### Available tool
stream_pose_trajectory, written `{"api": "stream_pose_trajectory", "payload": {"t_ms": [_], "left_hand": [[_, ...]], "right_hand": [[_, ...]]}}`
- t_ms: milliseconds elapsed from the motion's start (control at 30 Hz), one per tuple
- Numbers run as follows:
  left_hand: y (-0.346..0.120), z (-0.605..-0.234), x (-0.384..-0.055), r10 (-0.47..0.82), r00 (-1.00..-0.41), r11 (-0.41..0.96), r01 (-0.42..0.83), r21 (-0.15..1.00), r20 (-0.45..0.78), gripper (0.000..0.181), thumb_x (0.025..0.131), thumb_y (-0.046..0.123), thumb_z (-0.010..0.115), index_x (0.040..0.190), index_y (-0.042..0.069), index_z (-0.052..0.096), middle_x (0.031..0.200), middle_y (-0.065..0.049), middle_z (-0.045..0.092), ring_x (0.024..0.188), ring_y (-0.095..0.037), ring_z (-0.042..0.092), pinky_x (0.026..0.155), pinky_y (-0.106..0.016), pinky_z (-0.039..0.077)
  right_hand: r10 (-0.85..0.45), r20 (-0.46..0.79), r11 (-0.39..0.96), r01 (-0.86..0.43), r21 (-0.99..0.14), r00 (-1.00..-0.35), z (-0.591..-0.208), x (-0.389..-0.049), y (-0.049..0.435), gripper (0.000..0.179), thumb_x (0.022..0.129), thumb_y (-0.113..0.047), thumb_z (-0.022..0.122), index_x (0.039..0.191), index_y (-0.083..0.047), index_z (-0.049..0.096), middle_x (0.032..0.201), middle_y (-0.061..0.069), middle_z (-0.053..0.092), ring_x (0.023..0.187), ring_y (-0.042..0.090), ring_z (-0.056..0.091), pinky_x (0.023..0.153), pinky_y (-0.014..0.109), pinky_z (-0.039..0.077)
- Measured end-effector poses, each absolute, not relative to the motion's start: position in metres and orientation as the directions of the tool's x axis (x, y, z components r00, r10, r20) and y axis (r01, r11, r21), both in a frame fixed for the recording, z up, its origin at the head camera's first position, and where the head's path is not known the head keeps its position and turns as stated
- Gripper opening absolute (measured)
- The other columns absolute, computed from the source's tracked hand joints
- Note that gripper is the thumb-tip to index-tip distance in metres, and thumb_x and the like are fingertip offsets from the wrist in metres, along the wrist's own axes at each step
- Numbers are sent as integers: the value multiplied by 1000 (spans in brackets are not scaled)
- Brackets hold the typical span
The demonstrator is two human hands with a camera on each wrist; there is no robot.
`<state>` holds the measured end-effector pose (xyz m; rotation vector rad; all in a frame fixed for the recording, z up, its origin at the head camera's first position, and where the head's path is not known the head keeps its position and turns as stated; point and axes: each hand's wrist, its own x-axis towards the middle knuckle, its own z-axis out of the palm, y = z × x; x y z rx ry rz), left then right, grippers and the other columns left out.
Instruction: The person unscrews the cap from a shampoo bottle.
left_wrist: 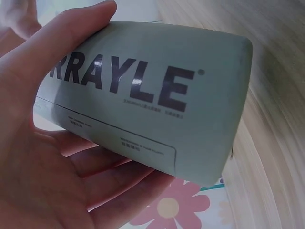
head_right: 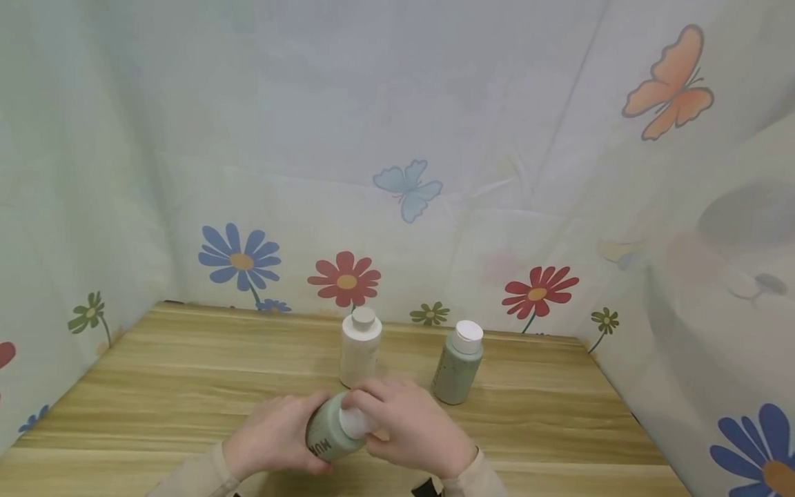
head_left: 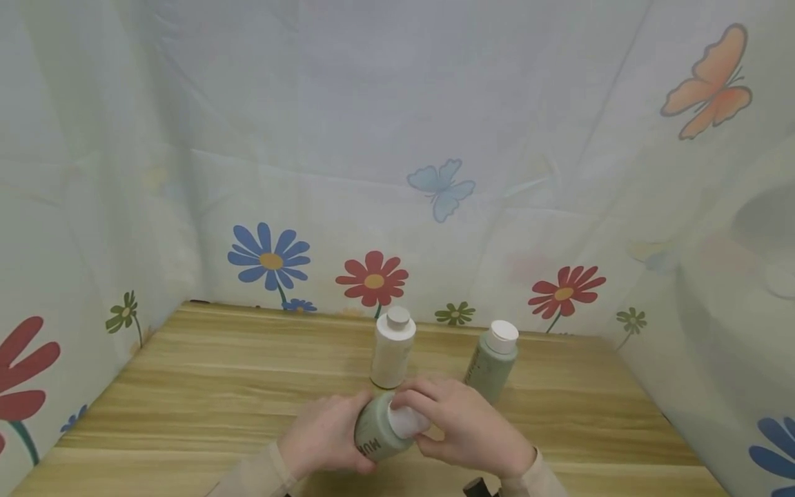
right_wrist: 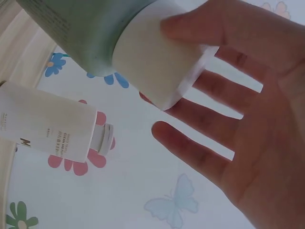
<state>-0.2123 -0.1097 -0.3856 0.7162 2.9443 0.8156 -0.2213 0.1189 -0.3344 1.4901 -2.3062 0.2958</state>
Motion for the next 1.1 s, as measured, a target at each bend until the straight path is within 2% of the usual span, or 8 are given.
{"api": "stream_pose_trajectory", "payload": {"t_ms": [133,267,433,567,700,867,1000,1100], "left_hand": [[-113,-384,-209,425,-900,757,410,508,93,67,56,38,89,111,16,58,93,5,68,75,-7,60,64,-28,49],[-117,-382,-205,412,-907,760,394,517,86,67,55,37,89,111,15,58,92,5,68,74,-7,59,63,-28,48],[-123,-377,-200,388,-918,757,369,540,83,69,56,39,89,112,14,59,94,3,69,76,-9,60,65,-32,51],[-129,-374,-199,371,-918,747,383,543,137,74,55,41,89,116,12,59,96,2,70,78,-10,61,68,-32,51],[-140,-369,-200,353,-916,704,395,590,193,78,56,39,90,121,10,58,102,0,70,86,-13,64,75,-34,52],[-164,-362,-202,291,-939,639,335,693,185,76,59,40,90,122,14,57,110,-1,68,97,-18,63,81,-42,52],[-189,-365,-205,237,-958,595,274,755,161,76,63,37,88,128,14,54,114,-3,67,101,-18,62,84,-43,52],[-206,-369,-207,208,-967,568,240,787,145,75,66,34,87,129,11,53,115,-7,67,102,-19,62,85,-41,52]], "right_hand": [[-853,412,403,-906,130,-321,-333,-215,115,49,69,-7,80,110,-22,57,118,-8,62,106,10,61,89,32,51],[-849,425,405,-903,143,-313,-331,-212,112,48,68,4,75,105,-21,56,117,-6,62,108,12,60,91,34,51],[-821,493,377,-922,86,-289,-329,-213,110,56,67,3,78,114,-18,57,119,0,60,105,15,60,87,31,53],[-772,563,339,-941,-27,-294,-330,-216,109,62,70,-3,82,125,-17,56,122,3,58,105,16,60,86,30,54],[-713,615,284,-941,-186,-337,-334,-224,106,58,76,-7,80,127,-15,56,124,3,56,110,15,59,90,31,54],[-601,642,153,-857,-493,-476,-344,-238,98,55,80,-5,77,128,-11,52,129,9,54,116,10,56,94,28,52],[-549,565,16,-684,-729,-615,-353,-251,81,57,82,-2,74,130,-7,43,133,16,51,116,7,58,95,25,50],[-564,472,35,-590,-807,-678,-359,-259,64,56,82,-6,75,128,-8,43,130,14,54,117,8,56,99,27,46]]}}
